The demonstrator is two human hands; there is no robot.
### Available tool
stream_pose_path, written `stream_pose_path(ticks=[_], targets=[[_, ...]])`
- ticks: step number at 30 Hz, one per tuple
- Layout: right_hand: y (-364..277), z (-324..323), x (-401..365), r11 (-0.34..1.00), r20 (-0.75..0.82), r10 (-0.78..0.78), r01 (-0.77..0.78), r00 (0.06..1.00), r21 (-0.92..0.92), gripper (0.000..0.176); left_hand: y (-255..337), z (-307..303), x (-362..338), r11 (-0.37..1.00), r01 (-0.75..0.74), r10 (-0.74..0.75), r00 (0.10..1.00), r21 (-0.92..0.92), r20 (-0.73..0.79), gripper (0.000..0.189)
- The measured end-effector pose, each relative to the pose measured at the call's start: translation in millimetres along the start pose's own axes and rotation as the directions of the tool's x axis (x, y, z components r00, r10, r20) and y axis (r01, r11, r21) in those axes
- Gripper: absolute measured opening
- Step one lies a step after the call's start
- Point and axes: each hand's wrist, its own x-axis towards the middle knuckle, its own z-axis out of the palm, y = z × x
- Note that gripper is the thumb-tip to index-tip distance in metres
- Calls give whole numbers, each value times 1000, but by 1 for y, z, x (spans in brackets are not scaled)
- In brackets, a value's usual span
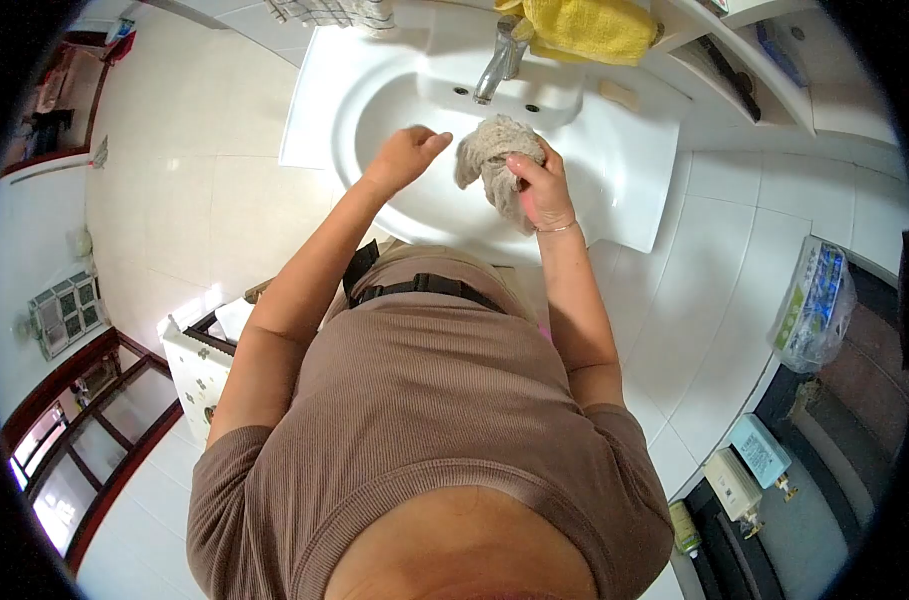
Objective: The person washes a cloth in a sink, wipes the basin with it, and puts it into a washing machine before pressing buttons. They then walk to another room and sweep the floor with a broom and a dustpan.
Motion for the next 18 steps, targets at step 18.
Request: stream_pose_path(ticks=[18], targets=[[5, 0, -10, 949, 160, 72, -18, 984, -315, 29, 50, 8, -33, 356, 60, 172, 977, -933, 128, 25]])
